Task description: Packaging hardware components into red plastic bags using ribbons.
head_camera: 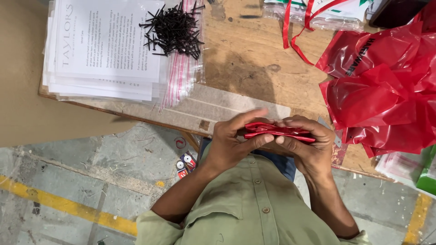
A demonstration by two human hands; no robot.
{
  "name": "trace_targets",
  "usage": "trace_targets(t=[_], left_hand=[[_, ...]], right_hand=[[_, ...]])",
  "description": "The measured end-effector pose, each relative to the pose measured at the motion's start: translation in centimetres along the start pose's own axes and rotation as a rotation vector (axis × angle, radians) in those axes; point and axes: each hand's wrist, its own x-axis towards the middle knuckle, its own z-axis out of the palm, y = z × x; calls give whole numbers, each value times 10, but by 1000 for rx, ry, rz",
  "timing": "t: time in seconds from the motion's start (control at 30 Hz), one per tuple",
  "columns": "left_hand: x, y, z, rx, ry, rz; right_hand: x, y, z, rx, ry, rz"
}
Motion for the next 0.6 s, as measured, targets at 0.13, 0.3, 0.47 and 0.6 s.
trace_targets(t=[0.13, 0.3, 0.47, 0.6], left_hand=[[0, -2, -1, 155, 0, 136], [3, 3, -3, 200, -25, 163], [4, 3, -3, 236, -18, 202], [4, 3, -2, 241, 6, 238]], right_hand=[[-5, 14, -14, 3, 55, 14], [0, -5, 4, -60, 43, 20], [7, -14, 4, -206, -41, -22], [5, -11, 5, -204, -12, 5]])
